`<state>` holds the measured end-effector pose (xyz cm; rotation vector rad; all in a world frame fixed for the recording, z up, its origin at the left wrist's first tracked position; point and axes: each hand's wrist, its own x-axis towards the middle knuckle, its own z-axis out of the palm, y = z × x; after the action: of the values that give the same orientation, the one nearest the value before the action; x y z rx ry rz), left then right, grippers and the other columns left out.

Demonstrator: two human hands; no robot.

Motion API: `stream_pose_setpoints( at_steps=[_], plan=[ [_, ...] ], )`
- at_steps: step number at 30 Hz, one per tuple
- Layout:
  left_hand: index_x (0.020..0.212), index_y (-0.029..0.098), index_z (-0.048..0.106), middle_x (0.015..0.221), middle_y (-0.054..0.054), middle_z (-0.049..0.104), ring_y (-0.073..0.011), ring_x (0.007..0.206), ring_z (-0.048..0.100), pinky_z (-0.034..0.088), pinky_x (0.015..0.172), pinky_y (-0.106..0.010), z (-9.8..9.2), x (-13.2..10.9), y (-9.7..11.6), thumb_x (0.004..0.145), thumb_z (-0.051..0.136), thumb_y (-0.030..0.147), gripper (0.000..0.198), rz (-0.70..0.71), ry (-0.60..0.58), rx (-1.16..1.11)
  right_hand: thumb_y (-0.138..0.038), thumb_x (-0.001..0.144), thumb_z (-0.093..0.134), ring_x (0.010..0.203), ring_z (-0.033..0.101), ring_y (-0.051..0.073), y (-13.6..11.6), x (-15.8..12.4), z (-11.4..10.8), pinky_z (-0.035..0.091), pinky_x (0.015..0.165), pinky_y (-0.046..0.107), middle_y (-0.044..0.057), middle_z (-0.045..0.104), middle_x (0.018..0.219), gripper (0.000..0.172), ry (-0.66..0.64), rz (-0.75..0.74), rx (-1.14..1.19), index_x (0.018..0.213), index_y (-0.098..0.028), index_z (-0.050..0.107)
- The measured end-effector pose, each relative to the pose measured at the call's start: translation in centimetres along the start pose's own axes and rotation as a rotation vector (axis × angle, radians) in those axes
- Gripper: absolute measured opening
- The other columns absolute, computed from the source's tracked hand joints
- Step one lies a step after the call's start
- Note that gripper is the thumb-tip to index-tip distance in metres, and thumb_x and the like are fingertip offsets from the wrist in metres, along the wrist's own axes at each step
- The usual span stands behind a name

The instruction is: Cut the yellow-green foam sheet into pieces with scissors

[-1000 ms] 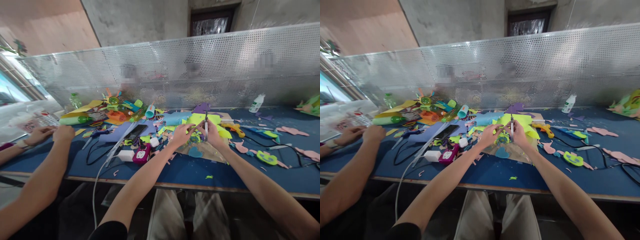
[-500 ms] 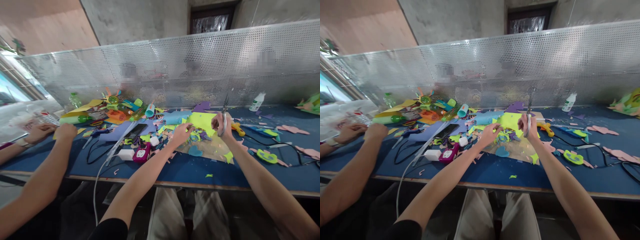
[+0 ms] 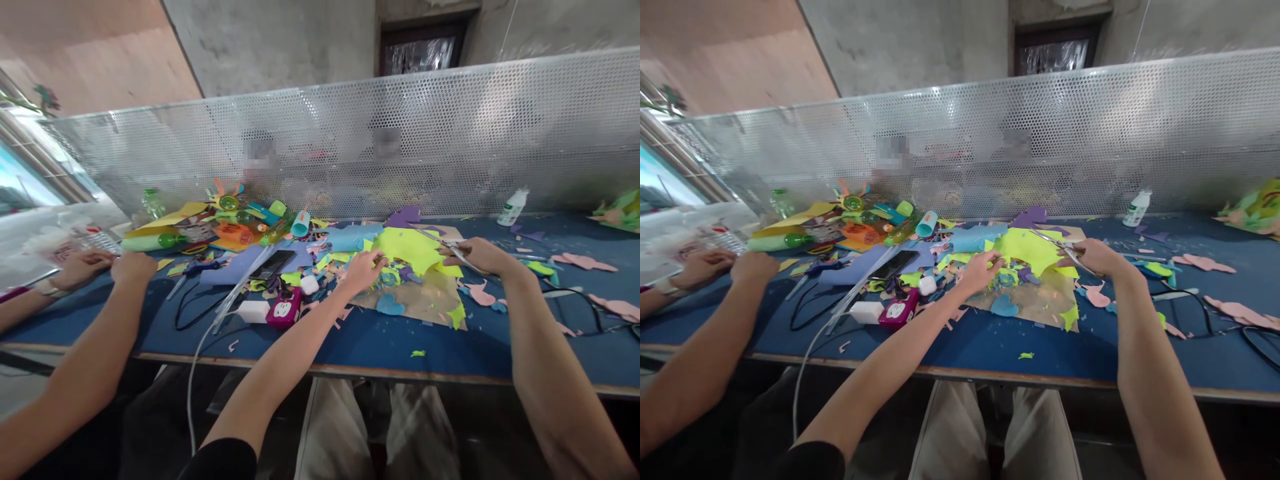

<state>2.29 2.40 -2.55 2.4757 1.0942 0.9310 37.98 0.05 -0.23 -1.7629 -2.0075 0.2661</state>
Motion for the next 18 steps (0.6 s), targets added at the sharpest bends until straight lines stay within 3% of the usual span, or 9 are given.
stream_pose_setpoints(
  at_steps=[4,8,11,13,16,18],
  plan=[
    [0.113,0.020,0.069,0.102,-0.008,0.076,-0.0230,0.089,0.070,0.052,0.076,-0.032,0.0,0.0,-0.2,0.102,0.047,0.050,0.038,-0.012,-0.051,-0.037,-0.048,0.065,0.079,0.077,0.071,0.033,1.0,0.4,0.7,0.045,0.066,0.036,0.013,0.079,0.082,0.030,-0.078,0.083,-0.163,0.078,-0.020,0.079],
    [0.113,0.021,0.069,0.104,-0.008,0.076,-0.0212,0.083,0.069,0.050,0.071,-0.031,-0.2,-0.1,-0.1,0.103,0.044,0.051,0.041,-0.006,-0.042,-0.045,-0.040,0.075,0.072,0.076,0.070,0.032,1.7,0.8,0.8,0.042,0.065,0.035,0.016,0.077,0.084,0.020,-0.032,0.136,-0.329,0.075,-0.021,0.074],
    [0.111,0.021,0.069,0.103,-0.008,0.076,-0.0198,0.079,0.067,0.049,0.070,-0.030,-0.5,-0.1,0.2,0.103,0.042,0.051,0.041,-0.007,-0.052,-0.044,-0.048,0.077,0.067,0.080,0.071,0.035,2.0,0.8,0.4,0.043,0.064,0.036,0.018,0.077,0.091,0.028,0.043,0.274,-0.356,0.080,-0.022,0.075],
    [0.111,0.021,0.068,0.102,-0.007,0.076,-0.0191,0.077,0.067,0.049,0.070,-0.030,-0.6,-0.1,0.4,0.104,0.042,0.050,0.040,-0.002,-0.054,-0.046,-0.055,0.078,0.065,0.080,0.071,0.036,1.8,0.6,0.2,0.044,0.064,0.036,0.019,0.076,0.091,0.035,0.015,0.323,-0.335,0.082,-0.021,0.076],
    [0.111,0.021,0.066,0.100,-0.006,0.077,-0.0184,0.074,0.065,0.049,0.069,-0.030,-0.6,-0.1,0.4,0.104,0.041,0.050,0.039,0.006,-0.054,-0.053,-0.058,0.076,0.067,0.077,0.071,0.035,1.0,0.4,0.5,0.045,0.066,0.037,0.021,0.076,0.087,0.042,-0.116,0.283,-0.311,0.081,-0.017,0.078],
    [0.112,0.021,0.065,0.099,-0.006,0.077,-0.0181,0.072,0.065,0.049,0.068,-0.030,-0.6,-0.1,0.4,0.104,0.041,0.050,0.039,0.005,-0.057,-0.051,-0.057,0.075,0.070,0.083,0.071,0.035,0.5,0.5,1.0,0.046,0.070,0.036,0.018,0.078,0.096,0.044,-0.143,0.217,-0.272,0.093,-0.018,0.079]
  ],
)
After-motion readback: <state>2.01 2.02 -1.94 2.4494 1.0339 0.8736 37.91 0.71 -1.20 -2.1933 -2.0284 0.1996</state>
